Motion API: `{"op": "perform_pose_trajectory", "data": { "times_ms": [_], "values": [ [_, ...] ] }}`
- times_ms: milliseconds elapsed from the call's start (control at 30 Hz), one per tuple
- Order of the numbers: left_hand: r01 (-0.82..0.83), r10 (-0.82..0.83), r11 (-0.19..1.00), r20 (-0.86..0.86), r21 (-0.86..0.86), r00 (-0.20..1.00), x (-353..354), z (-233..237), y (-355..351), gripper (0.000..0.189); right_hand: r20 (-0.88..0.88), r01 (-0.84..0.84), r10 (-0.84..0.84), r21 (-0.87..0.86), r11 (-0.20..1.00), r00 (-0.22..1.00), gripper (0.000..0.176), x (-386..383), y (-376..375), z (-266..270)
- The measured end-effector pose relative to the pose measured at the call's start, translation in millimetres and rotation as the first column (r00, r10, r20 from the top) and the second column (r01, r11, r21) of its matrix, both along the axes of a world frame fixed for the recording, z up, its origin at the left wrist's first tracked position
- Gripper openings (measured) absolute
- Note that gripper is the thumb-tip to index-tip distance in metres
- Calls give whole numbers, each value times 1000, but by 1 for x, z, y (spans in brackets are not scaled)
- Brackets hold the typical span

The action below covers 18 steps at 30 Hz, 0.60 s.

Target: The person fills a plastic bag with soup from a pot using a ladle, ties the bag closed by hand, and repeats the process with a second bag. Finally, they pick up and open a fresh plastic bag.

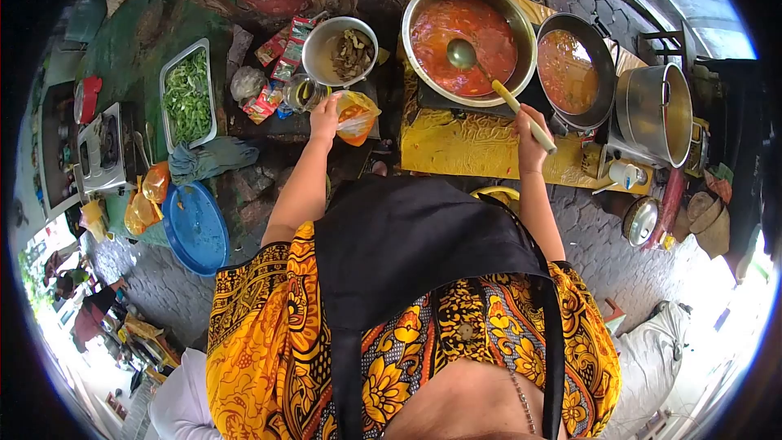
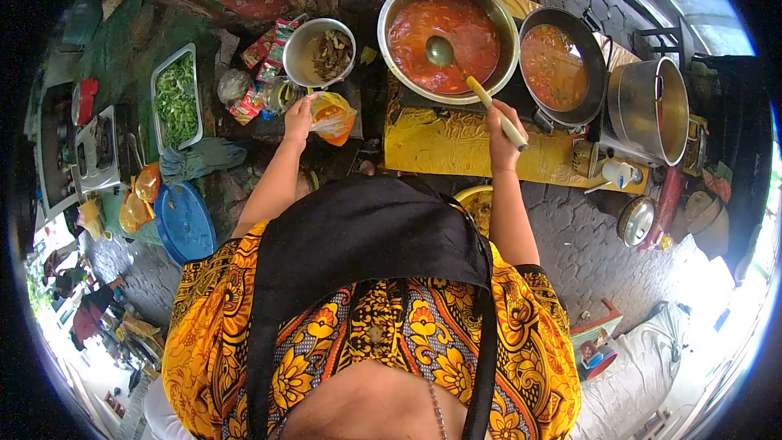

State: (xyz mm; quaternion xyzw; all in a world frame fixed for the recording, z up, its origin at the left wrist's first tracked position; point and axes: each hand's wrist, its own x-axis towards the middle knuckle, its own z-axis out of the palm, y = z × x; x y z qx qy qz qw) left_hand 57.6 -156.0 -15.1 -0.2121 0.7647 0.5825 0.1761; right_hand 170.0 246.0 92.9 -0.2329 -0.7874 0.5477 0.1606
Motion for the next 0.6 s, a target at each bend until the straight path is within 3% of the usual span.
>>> {"op": "perform_pose_trajectory", "data": {
  "times_ms": [100,200,433,600],
  "values": [
    [-33,33,999,66,4,997,1,9,3,33,-92,68,-78,-111,992,993,20,-17,-14,-11],
    [10,-10,1000,-32,3,999,3,9,0,33,-22,122,-130,-229,966,991,22,-33,-25,-19],
    [6,-6,1000,-14,-22,1000,6,10,1,32,-21,181,-204,-383,906,979,26,-48,-29,-40],
    [12,-12,1000,0,-18,1000,10,16,3,33,-20,286,-353,-546,787,935,27,-39,-16,-53]
  ]
}}
